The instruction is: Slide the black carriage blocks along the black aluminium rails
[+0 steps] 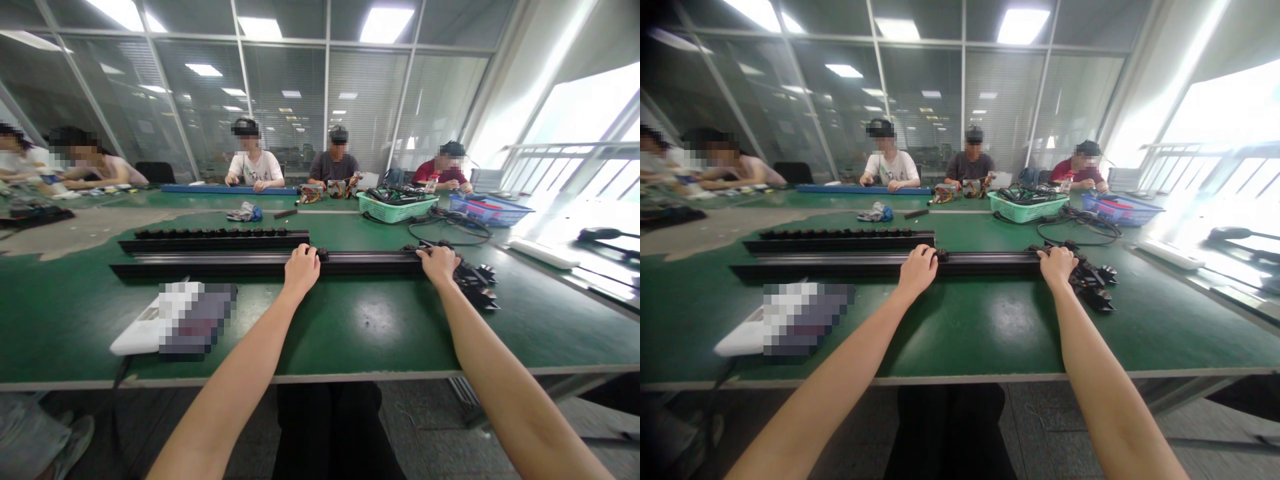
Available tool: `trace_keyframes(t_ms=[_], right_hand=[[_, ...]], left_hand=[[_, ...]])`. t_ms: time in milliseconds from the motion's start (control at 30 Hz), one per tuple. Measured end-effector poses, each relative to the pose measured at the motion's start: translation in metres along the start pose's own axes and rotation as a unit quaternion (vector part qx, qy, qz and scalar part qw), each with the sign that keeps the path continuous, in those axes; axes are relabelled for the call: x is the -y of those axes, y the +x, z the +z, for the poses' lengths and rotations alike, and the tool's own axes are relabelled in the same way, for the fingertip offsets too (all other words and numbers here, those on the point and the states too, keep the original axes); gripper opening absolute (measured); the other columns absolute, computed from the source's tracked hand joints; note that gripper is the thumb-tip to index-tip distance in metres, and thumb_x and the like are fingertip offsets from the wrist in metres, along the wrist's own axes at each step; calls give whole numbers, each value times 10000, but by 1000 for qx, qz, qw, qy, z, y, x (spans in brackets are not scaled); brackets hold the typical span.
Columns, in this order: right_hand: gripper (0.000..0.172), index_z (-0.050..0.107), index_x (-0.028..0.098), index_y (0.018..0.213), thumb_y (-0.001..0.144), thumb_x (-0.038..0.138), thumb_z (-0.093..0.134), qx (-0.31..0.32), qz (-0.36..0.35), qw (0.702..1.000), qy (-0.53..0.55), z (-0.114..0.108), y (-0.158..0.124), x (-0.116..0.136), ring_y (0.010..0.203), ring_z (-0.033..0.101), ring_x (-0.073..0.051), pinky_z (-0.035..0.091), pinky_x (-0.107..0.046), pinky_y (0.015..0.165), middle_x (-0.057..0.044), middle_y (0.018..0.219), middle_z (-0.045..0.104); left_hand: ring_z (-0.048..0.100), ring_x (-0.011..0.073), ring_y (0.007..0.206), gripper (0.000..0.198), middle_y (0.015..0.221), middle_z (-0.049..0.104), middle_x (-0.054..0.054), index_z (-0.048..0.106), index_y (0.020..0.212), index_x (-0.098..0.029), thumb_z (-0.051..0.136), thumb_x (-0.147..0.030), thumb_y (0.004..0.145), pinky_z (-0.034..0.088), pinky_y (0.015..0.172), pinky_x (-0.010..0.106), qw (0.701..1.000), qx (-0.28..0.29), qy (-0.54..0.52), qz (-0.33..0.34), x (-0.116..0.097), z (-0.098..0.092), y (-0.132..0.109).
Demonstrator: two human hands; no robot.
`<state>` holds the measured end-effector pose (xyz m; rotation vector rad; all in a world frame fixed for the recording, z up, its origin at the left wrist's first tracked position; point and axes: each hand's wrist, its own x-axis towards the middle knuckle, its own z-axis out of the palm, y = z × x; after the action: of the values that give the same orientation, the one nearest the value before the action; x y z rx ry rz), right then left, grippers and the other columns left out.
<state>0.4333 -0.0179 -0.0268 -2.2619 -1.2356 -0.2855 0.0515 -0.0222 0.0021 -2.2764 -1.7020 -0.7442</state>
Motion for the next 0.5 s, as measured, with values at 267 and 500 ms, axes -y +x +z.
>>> trace_keyframes(t_ms=[267,500], right_hand=[[490,772,75,1184,960,423,512,7,11,1000,-6,-1,3,-2,1102,543,-354,378,-473,941,-247,1206,674],[490,764,74,1183,981,415,476,5,12,1000,-17,-4,2,-2,1117,526,-358,360,-478,955,-251,1211,660]], left_hand=[[595,264,1206,312,1374,602,105,658,1271,-216,440,-261,1054,584,869,351,1000,2,0,0,1,0,0],[600,262,1188,319,1355,614,106,666,1262,-211,430,-268,1055,590,853,352,1000,-3,1,4,2,1,0]])
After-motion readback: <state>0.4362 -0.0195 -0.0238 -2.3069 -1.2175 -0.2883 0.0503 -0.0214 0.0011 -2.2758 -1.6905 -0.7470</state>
